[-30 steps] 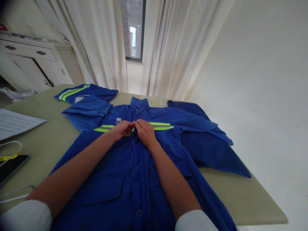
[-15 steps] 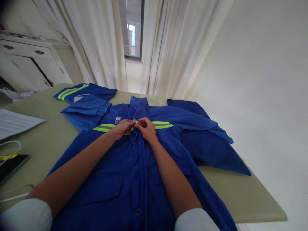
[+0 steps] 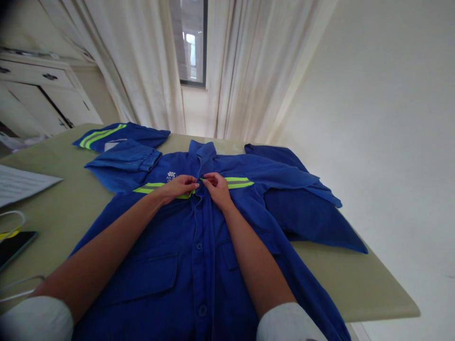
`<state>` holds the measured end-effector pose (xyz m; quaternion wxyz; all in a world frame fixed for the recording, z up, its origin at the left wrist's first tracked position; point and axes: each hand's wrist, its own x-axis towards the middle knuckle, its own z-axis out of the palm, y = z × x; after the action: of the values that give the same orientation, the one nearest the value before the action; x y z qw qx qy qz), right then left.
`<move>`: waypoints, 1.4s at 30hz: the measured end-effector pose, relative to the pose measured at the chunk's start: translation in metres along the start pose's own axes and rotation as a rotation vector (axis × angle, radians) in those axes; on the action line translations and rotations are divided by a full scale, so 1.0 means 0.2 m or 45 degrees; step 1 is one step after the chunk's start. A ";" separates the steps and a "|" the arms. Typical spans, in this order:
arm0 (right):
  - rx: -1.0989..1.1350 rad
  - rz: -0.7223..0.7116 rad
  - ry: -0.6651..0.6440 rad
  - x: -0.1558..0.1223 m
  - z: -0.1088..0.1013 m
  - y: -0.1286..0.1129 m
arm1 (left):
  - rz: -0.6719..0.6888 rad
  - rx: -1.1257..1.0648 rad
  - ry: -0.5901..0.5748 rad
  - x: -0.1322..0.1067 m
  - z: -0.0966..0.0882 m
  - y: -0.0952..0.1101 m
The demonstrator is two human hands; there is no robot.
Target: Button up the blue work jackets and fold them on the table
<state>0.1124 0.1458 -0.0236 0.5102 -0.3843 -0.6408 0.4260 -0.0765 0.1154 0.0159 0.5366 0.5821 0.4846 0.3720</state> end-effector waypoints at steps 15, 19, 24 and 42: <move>-0.086 -0.064 0.007 -0.01 0.00 -0.04 | 0.034 0.177 0.173 0.01 0.03 -0.02; -0.120 -0.062 -0.002 -0.01 0.00 -0.04 | 0.151 0.265 0.238 0.01 0.02 -0.04; -0.236 -0.067 -0.023 -0.01 0.01 -0.05 | 0.184 0.377 0.191 0.02 0.00 -0.06; -0.555 -0.117 -0.109 -0.01 0.02 -0.06 | 0.291 0.300 0.259 0.05 0.02 -0.10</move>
<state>0.1090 0.1389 -0.0136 0.4064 -0.4375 -0.7554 0.2698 -0.0735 0.1224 -0.0044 0.3674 0.6514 0.5074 0.4282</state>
